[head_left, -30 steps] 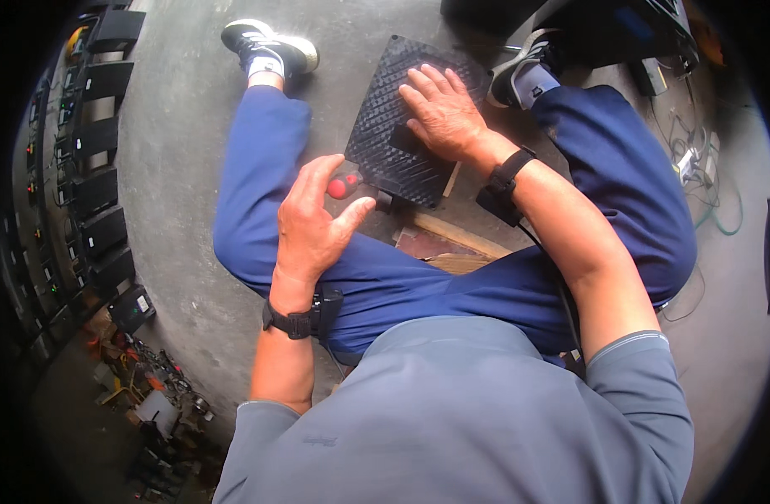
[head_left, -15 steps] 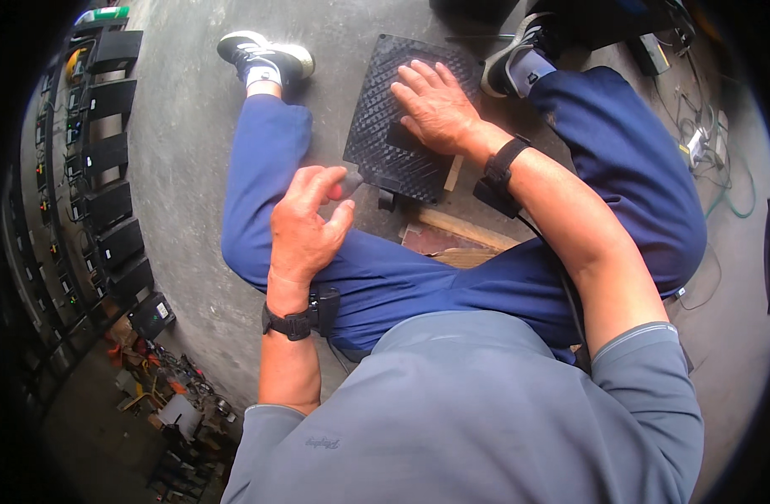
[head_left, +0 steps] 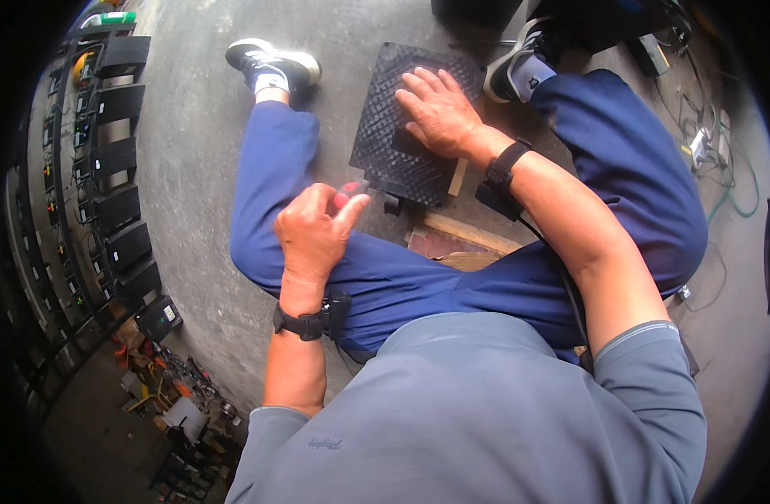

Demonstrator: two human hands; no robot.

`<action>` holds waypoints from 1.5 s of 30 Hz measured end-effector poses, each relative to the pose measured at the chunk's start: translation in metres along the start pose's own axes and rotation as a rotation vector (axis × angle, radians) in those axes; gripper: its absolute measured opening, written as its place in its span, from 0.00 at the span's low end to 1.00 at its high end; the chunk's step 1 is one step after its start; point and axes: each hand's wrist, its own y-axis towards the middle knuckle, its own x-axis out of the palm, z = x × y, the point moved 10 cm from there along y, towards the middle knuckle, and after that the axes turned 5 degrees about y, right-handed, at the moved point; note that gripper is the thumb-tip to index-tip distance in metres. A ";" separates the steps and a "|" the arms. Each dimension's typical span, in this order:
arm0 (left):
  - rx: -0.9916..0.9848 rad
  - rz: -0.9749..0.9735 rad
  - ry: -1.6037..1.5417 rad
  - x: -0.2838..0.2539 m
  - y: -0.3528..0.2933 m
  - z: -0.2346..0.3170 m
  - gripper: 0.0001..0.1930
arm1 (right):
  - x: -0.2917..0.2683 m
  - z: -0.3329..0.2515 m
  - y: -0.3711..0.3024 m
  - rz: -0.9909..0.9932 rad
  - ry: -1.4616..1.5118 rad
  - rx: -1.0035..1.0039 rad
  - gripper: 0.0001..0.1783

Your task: The person is repairing or maintaining large black battery units using a screwdriver.

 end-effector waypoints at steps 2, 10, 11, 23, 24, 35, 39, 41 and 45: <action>0.085 0.004 -0.011 0.000 0.001 0.013 0.17 | -0.004 0.001 0.002 0.017 -0.010 -0.007 0.33; 0.152 -0.021 -0.228 0.003 0.004 0.015 0.16 | -0.013 -0.004 -0.001 0.108 -0.076 -0.078 0.37; 0.102 -0.042 -0.242 0.005 0.003 0.007 0.16 | -0.008 -0.003 0.000 0.082 -0.053 -0.072 0.38; 0.295 -0.095 -0.077 0.005 0.004 0.026 0.10 | -0.001 -0.007 -0.001 -0.057 -0.029 -0.017 0.37; 0.293 -0.079 -0.078 0.003 0.005 0.027 0.10 | -0.001 -0.007 -0.001 -0.061 -0.030 -0.011 0.37; 0.253 -0.098 -0.043 0.011 -0.002 0.023 0.13 | 0.003 -0.001 -0.002 -0.092 -0.036 0.010 0.37; 0.202 -0.078 -0.148 0.004 0.001 0.012 0.15 | 0.001 0.002 0.002 -0.105 -0.042 0.014 0.37; 0.205 -0.090 -0.171 0.006 -0.001 0.013 0.15 | -0.002 0.001 0.003 -0.099 -0.046 0.002 0.37; 0.265 -0.010 -0.165 0.010 -0.003 0.014 0.18 | -0.001 0.001 0.001 -0.099 -0.028 0.003 0.37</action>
